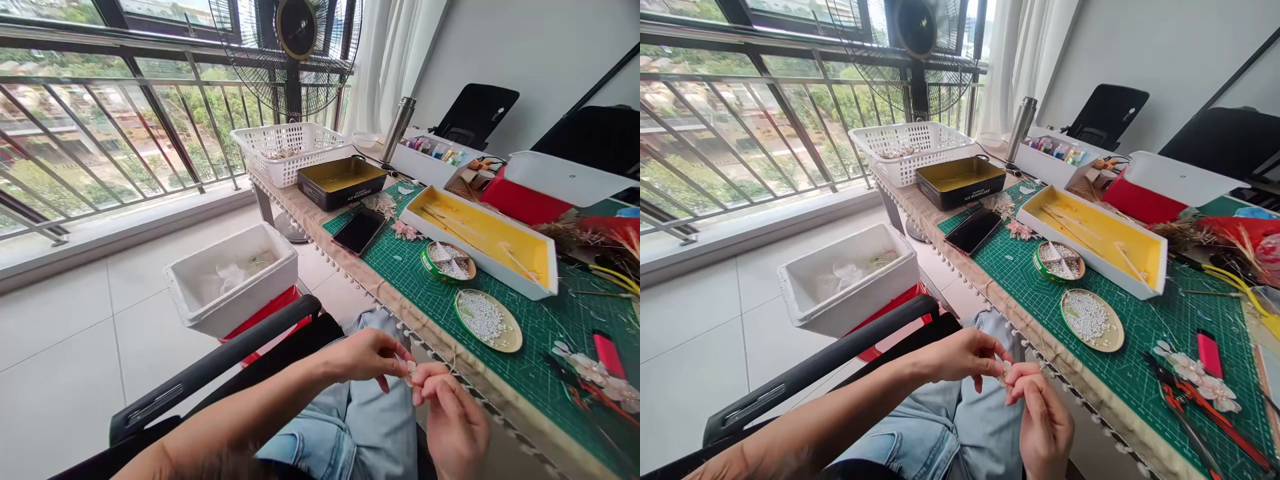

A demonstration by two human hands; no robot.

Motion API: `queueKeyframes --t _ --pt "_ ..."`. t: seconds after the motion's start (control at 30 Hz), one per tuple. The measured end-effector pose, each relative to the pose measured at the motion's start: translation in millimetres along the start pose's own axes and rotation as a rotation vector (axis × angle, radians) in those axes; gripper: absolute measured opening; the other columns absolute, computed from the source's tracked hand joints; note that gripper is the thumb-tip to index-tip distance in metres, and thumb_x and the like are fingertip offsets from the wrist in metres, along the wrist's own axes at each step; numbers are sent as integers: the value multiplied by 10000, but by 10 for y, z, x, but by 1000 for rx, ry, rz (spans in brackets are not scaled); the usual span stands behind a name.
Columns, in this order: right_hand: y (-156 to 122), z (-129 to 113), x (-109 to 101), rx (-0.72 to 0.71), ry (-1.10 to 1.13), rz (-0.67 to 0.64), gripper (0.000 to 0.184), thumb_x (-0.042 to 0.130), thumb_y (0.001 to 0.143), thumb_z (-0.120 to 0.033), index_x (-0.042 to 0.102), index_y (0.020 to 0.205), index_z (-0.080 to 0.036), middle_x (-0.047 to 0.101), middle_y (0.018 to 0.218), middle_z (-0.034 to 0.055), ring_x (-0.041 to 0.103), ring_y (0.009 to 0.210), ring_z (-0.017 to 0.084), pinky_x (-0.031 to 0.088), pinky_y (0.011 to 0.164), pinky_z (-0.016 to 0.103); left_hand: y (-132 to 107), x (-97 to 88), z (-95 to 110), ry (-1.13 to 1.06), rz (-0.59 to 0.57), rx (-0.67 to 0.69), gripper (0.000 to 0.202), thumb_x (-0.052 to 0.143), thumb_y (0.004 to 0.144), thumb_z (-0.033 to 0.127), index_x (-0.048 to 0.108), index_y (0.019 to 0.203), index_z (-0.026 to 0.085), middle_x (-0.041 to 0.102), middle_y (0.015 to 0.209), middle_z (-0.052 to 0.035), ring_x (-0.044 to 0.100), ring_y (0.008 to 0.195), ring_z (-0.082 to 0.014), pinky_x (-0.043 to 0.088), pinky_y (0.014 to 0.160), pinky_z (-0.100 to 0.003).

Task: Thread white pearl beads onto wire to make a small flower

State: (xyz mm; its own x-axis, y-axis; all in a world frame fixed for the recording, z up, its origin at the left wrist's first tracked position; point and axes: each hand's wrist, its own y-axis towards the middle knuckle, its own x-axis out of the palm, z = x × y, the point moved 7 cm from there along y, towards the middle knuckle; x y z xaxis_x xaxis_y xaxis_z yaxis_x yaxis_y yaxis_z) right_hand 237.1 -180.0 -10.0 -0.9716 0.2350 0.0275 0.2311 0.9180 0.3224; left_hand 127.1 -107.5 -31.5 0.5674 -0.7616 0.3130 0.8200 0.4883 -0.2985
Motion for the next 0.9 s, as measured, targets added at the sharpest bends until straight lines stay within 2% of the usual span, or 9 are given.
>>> queueKeyframes --t 0.1,0.23,0.3,0.4,0.5,0.63,0.7,0.77,0.9 --pt "-15 30 20 12 -17 -23 339 438 969 -241 602 674 -211 563 677 24 546 795 189 433 710 295 -6 -15 -23 36 28 6 378 779 710 482 655 797 135 577 688 27 530 608 -96 497 567 -244" --pt "-39 96 29 26 -47 -27 329 457 967 -259 602 676 -210 560 695 24 555 817 192 428 720 294 -24 -45 -20 61 68 15 319 824 672 385 646 794 150 543 656 49 505 584 -85 466 521 -213" --pt "-43 93 20 27 -66 -1 296 470 966 -265 630 724 -209 593 798 26 560 796 174 432 740 297 -21 -41 -19 26 72 19 296 807 690 365 630 791 150 555 661 40 532 622 -101 493 544 -229" --pt "-43 54 -39 85 -113 107 189 483 969 -306 657 1006 -241 616 1041 30 553 700 124 451 725 281 -7 -24 -9 -72 74 26 351 778 701 438 590 754 146 589 696 14 567 691 -123 537 608 -278" --pt "-78 96 -86 298 -177 156 380 532 932 -412 528 1289 -282 610 1218 58 591 671 129 491 671 272 -2 -19 12 -152 74 27 488 805 605 555 576 727 143 610 748 -5 581 722 -129 538 640 -302" --pt "-166 201 -50 496 -358 8 450 606 838 -538 647 1146 -213 719 1000 76 650 690 187 537 638 257 -16 -4 26 -212 35 -4 579 844 493 599 586 725 136 619 712 -12 592 689 -140 525 653 -331" --pt "-179 187 -74 467 -496 9 416 590 832 -564 697 1033 -216 736 957 69 680 827 220 539 711 239 -28 -1 33 -238 36 -7 582 860 470 583 587 723 136 625 712 -10 565 650 -120 512 651 -326" --pt "-178 150 -119 417 -602 48 406 550 853 -572 705 1025 -239 734 1048 59 678 955 227 526 772 217 -47 12 41 -265 44 -1 560 863 482 561 593 725 134 633 724 -9 541 626 -101 491 646 -305" --pt "-179 184 -175 398 -634 -36 438 519 877 -572 700 1075 -227 731 1102 69 690 991 224 543 773 191 -92 68 63 -306 53 14 485 849 540 509 604 724 133 637 725 -5 522 613 -81 432 606 -249"
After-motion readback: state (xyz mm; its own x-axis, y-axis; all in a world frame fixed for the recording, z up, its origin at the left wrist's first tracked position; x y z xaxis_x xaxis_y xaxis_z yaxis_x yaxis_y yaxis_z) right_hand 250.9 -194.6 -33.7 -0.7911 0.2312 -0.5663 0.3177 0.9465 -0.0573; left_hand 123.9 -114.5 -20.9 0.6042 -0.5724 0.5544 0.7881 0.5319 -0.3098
